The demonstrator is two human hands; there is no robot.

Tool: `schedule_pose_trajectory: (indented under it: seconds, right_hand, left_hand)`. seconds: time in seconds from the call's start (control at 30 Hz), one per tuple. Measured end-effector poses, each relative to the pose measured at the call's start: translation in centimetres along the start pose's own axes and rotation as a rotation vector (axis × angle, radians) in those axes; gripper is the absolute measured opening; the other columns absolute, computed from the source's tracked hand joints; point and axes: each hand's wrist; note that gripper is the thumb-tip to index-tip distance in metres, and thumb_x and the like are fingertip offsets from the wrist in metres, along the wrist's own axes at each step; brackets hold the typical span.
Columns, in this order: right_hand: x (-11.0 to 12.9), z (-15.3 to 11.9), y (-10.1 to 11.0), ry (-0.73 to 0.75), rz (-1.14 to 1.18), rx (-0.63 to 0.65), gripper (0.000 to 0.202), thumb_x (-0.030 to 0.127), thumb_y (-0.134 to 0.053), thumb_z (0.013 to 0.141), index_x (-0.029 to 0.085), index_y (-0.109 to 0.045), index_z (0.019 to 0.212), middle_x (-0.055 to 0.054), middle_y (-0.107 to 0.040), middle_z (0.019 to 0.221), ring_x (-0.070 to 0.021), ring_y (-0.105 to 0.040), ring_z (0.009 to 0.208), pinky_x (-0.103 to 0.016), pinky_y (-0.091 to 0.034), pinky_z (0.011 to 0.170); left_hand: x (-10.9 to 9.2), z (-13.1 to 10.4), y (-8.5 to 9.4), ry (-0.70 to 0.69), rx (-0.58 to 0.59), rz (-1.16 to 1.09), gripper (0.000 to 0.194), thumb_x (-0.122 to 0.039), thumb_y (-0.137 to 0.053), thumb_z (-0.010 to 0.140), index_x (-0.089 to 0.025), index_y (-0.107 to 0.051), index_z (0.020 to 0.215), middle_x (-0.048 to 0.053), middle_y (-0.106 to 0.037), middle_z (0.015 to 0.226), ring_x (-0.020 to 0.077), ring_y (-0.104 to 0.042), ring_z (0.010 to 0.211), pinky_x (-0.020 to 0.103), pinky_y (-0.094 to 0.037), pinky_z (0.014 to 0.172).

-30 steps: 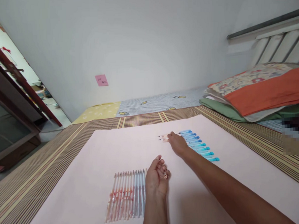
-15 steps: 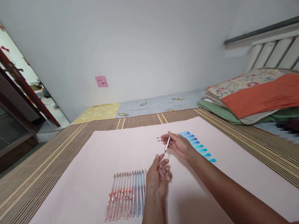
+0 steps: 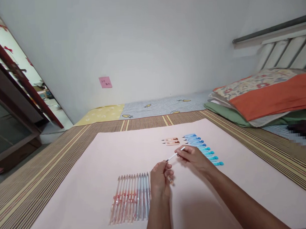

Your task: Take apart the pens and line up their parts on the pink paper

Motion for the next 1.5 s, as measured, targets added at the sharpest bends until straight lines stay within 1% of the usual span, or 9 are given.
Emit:
schedule_pose_trajectory:
  seconds: [0.17, 0.3, 0.4, 0.5, 0.57, 0.67, 0.77, 1.03, 1.5]
  right_hand:
    - [0.3, -1.5, 2.2, 0.063, -0.238, 0.058, 0.031, 0.05, -0.076, 0.069, 0.02, -0.07, 0.073, 0.001, -0.061, 0.06, -0.0151, -0.052, 0.058, -0.029, -0.039, 0.057]
    - [1.0, -2.4, 2.2, 0.21, -0.509, 0.089, 0.016, 0.036, -0.064, 0.079, 0.023, -0.072, 0.075, -0.004, -0.071, 0.08, -0.0215, -0.062, 0.078, -0.033, -0.044, 0.072]
    - [1.1, -2.3, 1.8, 0.308, -0.691, 0.097, 0.018, 0.029, -0.055, 0.086, 0.025, -0.069, 0.076, -0.004, -0.07, 0.085, -0.0228, -0.061, 0.085, -0.034, -0.044, 0.078]
    - [0.1, -0.6, 1.8, 0.401, -0.797, 0.045, 0.018, 0.025, -0.051, 0.089, 0.024, -0.064, 0.077, -0.005, -0.069, 0.087, -0.0228, -0.06, 0.087, -0.034, -0.044, 0.081]
    - [-1.1, 1.4, 2.0, 0.434, -0.867, -0.06, 0.015, 0.02, -0.052, 0.088, 0.023, -0.064, 0.08, -0.006, -0.068, 0.092, -0.0229, -0.059, 0.092, -0.034, -0.042, 0.085]
    - [-2.9, 4.6, 2.1, 0.367, -1.07, -0.187, 0.015, 0.015, -0.054, 0.087, 0.021, -0.066, 0.081, -0.006, -0.068, 0.096, -0.0225, -0.057, 0.096, -0.032, -0.039, 0.086]
    - [-4.3, 6.7, 1.8, 0.312, -1.25, -0.203, 0.017, 0.017, -0.054, 0.092, 0.021, -0.069, 0.085, -0.007, -0.069, 0.099, -0.0227, -0.056, 0.098, -0.033, -0.035, 0.084]
    - [-5.9, 8.5, 1.2, 0.314, -1.331, -0.166, 0.015, 0.02, -0.055, 0.094, 0.02, -0.069, 0.089, -0.009, -0.069, 0.102, -0.0237, -0.055, 0.099, -0.033, -0.031, 0.082]
    - [-5.3, 9.0, 0.7, 0.312, -1.401, -0.112, 0.023, 0.016, -0.048, 0.097, 0.018, -0.068, 0.086, -0.008, -0.07, 0.099, -0.0217, -0.056, 0.093, -0.032, -0.032, 0.079]
  left_hand:
    - [0.4, 0.0, -0.2, -0.022, -0.013, 0.121, 0.027, -0.031, -0.081, 0.066, -0.015, -0.059, 0.065, 0.001, -0.064, 0.055, 0.0082, -0.049, 0.035, 0.018, -0.029, 0.032]
    - [0.9, 0.3, -0.2, -0.075, -0.042, 0.2, 0.028, -0.035, -0.08, 0.065, -0.015, -0.06, 0.065, 0.001, -0.063, 0.051, 0.0092, -0.048, 0.032, 0.018, -0.026, 0.031]
    - [1.0, 0.4, -0.3, -0.097, -0.064, 0.174, 0.03, -0.036, -0.082, 0.066, -0.015, -0.06, 0.066, 0.001, -0.063, 0.052, 0.0094, -0.049, 0.033, 0.018, -0.025, 0.03]
    - [0.4, 0.0, -0.5, -0.063, -0.089, 0.069, 0.024, -0.031, -0.079, 0.072, -0.014, -0.062, 0.075, 0.002, -0.067, 0.06, 0.0092, -0.052, 0.037, 0.018, -0.03, 0.033]
    - [-0.1, -0.2, -0.5, 0.015, -0.098, -0.058, 0.015, -0.025, -0.073, 0.08, -0.014, -0.063, 0.081, 0.001, -0.066, 0.061, 0.0085, -0.053, 0.04, 0.018, -0.034, 0.036]
    - [-0.6, -0.4, -0.5, 0.164, -0.09, -0.229, 0.004, -0.015, -0.064, 0.087, -0.012, -0.063, 0.084, 0.0, -0.062, 0.059, 0.0073, -0.053, 0.041, 0.017, -0.036, 0.039]
    - [-0.7, -0.2, -0.4, 0.213, -0.077, -0.287, 0.005, -0.012, -0.06, 0.089, -0.011, -0.063, 0.085, -0.001, -0.061, 0.059, 0.0068, -0.052, 0.041, 0.017, -0.036, 0.039]
    - [-0.4, 0.0, -0.3, 0.224, -0.064, -0.322, 0.005, -0.011, -0.061, 0.088, -0.011, -0.065, 0.084, -0.001, -0.061, 0.06, 0.0069, -0.051, 0.042, 0.018, -0.035, 0.039]
    - [-0.5, -0.2, -0.4, 0.224, -0.058, -0.315, 0.006, -0.011, -0.06, 0.089, -0.011, -0.064, 0.085, -0.001, -0.06, 0.06, 0.0065, -0.05, 0.042, 0.018, -0.036, 0.04]
Point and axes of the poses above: each hand's wrist, its own z-axis towards the middle knuckle, its own y-axis out of the back of the hand, x = y × z
